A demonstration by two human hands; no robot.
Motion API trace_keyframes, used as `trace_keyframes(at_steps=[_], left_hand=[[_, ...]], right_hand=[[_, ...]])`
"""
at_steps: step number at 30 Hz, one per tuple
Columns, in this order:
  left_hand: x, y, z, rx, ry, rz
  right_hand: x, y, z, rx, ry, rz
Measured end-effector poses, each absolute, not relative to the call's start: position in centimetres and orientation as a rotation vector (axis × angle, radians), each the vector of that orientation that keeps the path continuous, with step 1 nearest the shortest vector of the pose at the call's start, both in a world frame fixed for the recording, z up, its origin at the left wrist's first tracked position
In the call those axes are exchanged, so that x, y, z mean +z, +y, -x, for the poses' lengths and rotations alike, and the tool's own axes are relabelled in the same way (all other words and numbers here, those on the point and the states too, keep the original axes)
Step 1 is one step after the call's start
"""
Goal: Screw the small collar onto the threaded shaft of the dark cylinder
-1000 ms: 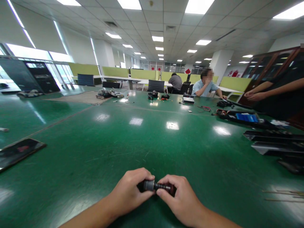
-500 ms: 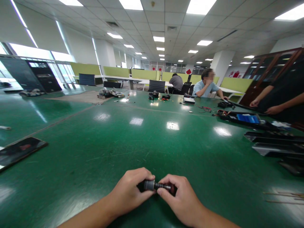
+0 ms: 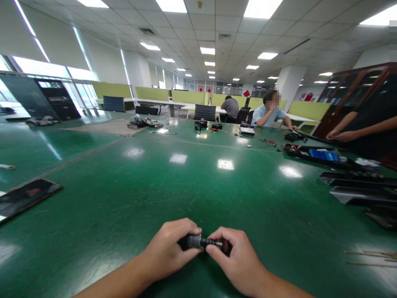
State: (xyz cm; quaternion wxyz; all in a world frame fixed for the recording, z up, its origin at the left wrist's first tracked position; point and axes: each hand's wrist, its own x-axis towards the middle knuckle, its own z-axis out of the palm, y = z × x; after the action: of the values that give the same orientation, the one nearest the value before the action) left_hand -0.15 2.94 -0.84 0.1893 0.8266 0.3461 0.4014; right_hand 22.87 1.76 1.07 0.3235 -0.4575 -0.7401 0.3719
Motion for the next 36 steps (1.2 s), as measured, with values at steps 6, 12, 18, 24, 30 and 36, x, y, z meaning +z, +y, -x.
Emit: trace_keyframes(at_steps=[6, 12, 18, 24, 30, 36], left_hand=[[-0.84, 2.92, 0.43, 1.123, 0.979, -2.312], [-1.02, 3.0, 0.5, 1.117, 1.003, -2.301], [-1.04, 2.96, 0.58, 1.11, 1.011, -2.294], [-0.87, 3.0, 0.85, 1.115, 1.02, -2.301], [-0.97, 3.03, 1.09, 1.105, 1.026, -2.291], [-0.86, 3.21, 0.94, 1.132, 1.018, -2.3]], right_hand=[[1.14, 1.72, -22.86, 0.982, -1.936, 1.206], [1.15, 1.72, -22.9, 0.988, -1.927, 1.212], [1.0, 1.84, -22.93, 1.001, -1.905, 1.212], [1.05, 1.86, -22.86, 1.006, -1.897, 1.224], [1.11, 1.8, -22.97, 1.006, -1.9, 1.227], [1.0, 1.81, -22.96, 1.0, -1.897, 1.234]])
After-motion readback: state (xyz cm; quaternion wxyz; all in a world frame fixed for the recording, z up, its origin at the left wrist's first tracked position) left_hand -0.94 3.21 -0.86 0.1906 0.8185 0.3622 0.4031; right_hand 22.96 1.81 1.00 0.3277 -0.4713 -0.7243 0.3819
